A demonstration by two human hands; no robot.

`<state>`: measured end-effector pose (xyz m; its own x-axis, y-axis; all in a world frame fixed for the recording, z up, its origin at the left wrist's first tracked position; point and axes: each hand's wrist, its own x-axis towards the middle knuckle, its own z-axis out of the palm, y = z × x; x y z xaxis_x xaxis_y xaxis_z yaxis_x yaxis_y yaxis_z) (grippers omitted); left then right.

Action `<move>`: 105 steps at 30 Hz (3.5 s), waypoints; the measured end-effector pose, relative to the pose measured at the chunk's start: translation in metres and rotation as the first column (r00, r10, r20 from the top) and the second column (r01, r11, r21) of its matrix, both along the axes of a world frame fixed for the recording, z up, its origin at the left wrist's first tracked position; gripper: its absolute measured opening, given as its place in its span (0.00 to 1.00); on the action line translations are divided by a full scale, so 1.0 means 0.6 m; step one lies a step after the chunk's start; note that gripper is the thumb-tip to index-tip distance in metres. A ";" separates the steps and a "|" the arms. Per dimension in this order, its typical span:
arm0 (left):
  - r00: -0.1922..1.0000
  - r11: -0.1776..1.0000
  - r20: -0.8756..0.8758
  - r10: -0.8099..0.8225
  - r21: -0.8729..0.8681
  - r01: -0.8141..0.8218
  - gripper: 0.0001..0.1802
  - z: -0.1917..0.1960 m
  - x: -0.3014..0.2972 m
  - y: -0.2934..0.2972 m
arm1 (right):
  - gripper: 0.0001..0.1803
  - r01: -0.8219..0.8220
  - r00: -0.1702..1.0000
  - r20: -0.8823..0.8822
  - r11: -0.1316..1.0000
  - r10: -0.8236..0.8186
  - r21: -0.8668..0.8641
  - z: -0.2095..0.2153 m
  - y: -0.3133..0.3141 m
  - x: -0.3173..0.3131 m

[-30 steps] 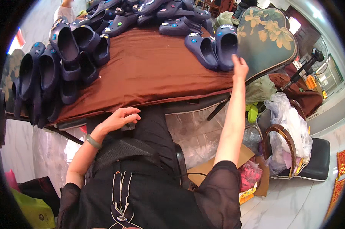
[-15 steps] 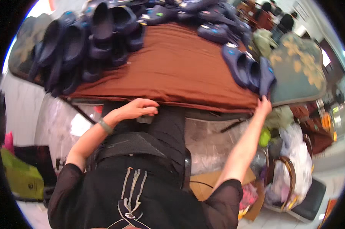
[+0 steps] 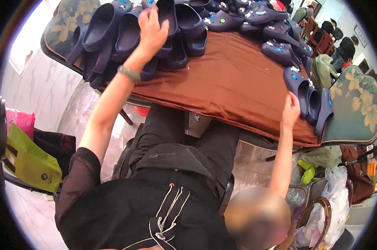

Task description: Manually attaching decorative charms and logos to the upper part of blue clog shoes.

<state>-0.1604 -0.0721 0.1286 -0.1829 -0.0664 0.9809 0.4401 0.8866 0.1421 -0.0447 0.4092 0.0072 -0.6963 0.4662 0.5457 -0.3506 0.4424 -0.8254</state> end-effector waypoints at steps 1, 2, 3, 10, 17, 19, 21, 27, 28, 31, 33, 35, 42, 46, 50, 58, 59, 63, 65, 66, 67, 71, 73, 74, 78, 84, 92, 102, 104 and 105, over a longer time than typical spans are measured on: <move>0.951 0.956 -0.144 0.273 -0.070 -0.285 0.20 0.027 -0.006 0.014 | 0.14 -0.031 0.999 0.040 0.999 0.031 0.010 0.003 -0.025 -0.005; 0.936 0.961 0.226 0.268 -0.127 -0.245 0.45 0.013 -0.062 -0.045 | 0.14 -0.098 0.995 -0.006 0.993 0.098 0.071 0.018 -0.066 -0.029; 0.901 0.930 0.232 0.366 -0.129 -0.345 0.46 0.026 -0.075 -0.045 | 0.13 -0.110 0.994 0.033 0.983 0.107 0.144 0.026 -0.092 -0.029; 0.776 0.920 0.505 0.378 -0.113 -0.374 0.21 0.073 -0.111 -0.100 | 0.11 -0.270 0.956 0.122 0.963 0.265 0.025 0.016 -0.202 -0.054; 0.768 0.929 0.541 -0.343 0.074 0.363 0.18 0.019 0.158 -0.017 | 0.21 -0.363 0.897 0.141 0.880 0.419 -0.306 0.049 -0.254 -0.010; 0.667 0.884 0.633 -0.393 0.059 0.465 0.16 -0.043 0.232 -0.002 | 0.26 -0.406 0.864 0.074 0.777 0.498 -0.481 0.059 -0.285 -0.002; 0.582 0.852 0.677 -0.451 0.131 0.507 0.17 -0.103 0.280 0.015 | 0.34 -0.654 0.660 -0.037 0.551 0.750 -0.519 0.056 -0.319 -0.005; 0.538 0.868 0.691 -0.483 0.301 0.394 0.22 -0.236 0.329 0.022 | 0.22 -0.662 0.749 0.336 0.650 0.571 0.373 0.036 -0.402 0.024; 0.542 0.869 0.687 -0.484 0.307 0.387 0.22 -0.241 0.333 0.021 | 0.22 -0.667 0.745 0.340 0.642 0.575 0.378 0.037 -0.408 0.026; 0.774 0.879 0.431 -0.463 0.116 0.462 0.16 -0.220 0.372 0.018 | 0.25 -0.650 0.758 0.318 0.692 0.569 0.313 0.038 -0.410 0.035; 0.607 0.779 0.541 -0.582 0.158 0.607 0.15 -0.222 0.385 -0.004 | 0.30 -0.741 0.669 0.379 0.614 0.640 0.272 0.048 -0.406 0.032; 0.018 0.595 0.620 -0.784 0.742 0.309 0.23 -0.204 0.385 0.003 | 0.34 -0.815 0.576 0.472 0.516 0.667 0.264 0.065 -0.408 0.033; -0.336 0.765 0.854 -0.398 0.510 0.392 0.36 -0.161 0.391 0.002 | 0.33 -0.801 0.594 0.520 0.510 0.614 0.314 0.073 -0.420 0.036; -0.391 0.667 0.790 -0.473 0.610 0.426 0.32 -0.180 0.404 0.000 | 0.32 -0.713 0.700 0.460 0.557 0.546 0.425 0.062 -0.424 0.052; -0.059 0.606 0.784 -0.618 0.524 0.599 0.36 -0.226 0.399 0.012 | 0.31 -0.654 0.757 0.427 0.595 0.496 0.468 0.059 -0.417 0.055; -0.306 -0.405 -0.446 -0.841 0.894 -0.189 0.20 -0.219 0.307 0.065 | 0.29 -0.661 0.749 0.526 0.511 0.403 0.550 0.067 -0.419 0.063; -0.318 -0.439 -0.479 -0.818 0.878 -0.193 0.19 -0.222 0.305 0.068 | 0.29 -0.659 0.750 0.527 0.515 0.399 0.549 0.065 -0.420 0.066; -0.279 -0.409 -0.459 -0.843 0.885 -0.223 0.23 -0.236 0.310 0.070 | 0.24 -0.403 0.901 0.304 0.338 0.310 0.850 0.038 -0.421 0.062; -0.242 -0.356 -0.407 -0.881 0.906 -0.229 0.19 -0.241 0.304 0.072 | 0.22 -0.222 0.939 0.144 0.228 0.314 0.948 0.021 -0.417 0.053; -0.240 -0.356 -0.406 -0.882 0.907 -0.225 0.19 -0.244 0.303 0.073 | 0.20 -0.173 0.940 0.097 0.212 0.328 0.962 0.017 -0.417 0.049; -0.218 -0.350 -0.400 -0.890 0.907 -0.233 0.18 -0.247 0.302 0.074 | 0.19 -0.123 0.938 0.050 0.196 0.342 0.973 0.014 -0.416 0.045; -0.213 -0.355 -0.406 -0.889 0.903 -0.241 0.17 -0.242 0.304 0.073 | 0.15 -0.058 0.916 -0.015 0.170 0.402 0.984 0.012 -0.414 0.028; -0.203 -0.365 -0.420 -0.885 0.894 -0.261 0.17 -0.234 0.305 0.073 | 0.11 -0.048 0.907 -0.024 0.160 0.420 0.986 0.013 -0.414 0.023; -0.193 -0.375 -0.433 -0.880 0.885 -0.277 0.17 -0.229 0.304 0.074 | 0.11 -0.047 0.907 -0.025 0.159 0.421 0.986 0.013 -0.413 0.018; -0.186 -0.391 -0.442 -0.877 0.884 -0.258 0.17 -0.237 0.314 0.080 | 0.08 -0.209 0.957 0.122 0.333 0.264 0.919 0.017 -0.420 0.008; -0.169 -0.390 -0.438 -0.883 0.884 -0.258 0.17 -0.241 0.318 0.080 | 0.13 -0.289 0.957 0.184 0.688 0.223 0.666 0.001 -0.400 -0.021; -0.152 -0.402 -0.452 -0.879 0.874 -0.274 0.12 -0.231 0.314 0.078 | 0.16 -0.112 0.993 0.121 0.428 0.007 0.897 -0.026 -0.317 -0.054; -0.134 -0.378 -0.430 -0.893 0.878 -0.293 0.20 -0.215 0.321 0.074 | 0.07 -0.375 0.922 0.053 0.853 0.382 0.363 0.013 -0.381 0.062; -0.132 -0.368 -0.427 -0.895 0.872 -0.322 0.22 -0.212 0.325 0.073 | 0.13 -0.488 0.871 0.100 0.819 0.482 0.302 0.019 -0.389 0.092; -0.134 -0.391 -0.449 -0.884 0.865 -0.315 0.22 -0.210 0.325 0.073 | 0.17 -0.532 0.844 0.137 0.777 0.518 0.336 0.019 -0.392 0.098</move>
<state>0.0347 -0.0282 0.0027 -0.8759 0.4403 -0.1971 -0.4722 -0.6990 0.5370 0.0142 0.1738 0.0187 -0.7987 -0.1929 0.5700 -0.5873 0.4566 -0.6683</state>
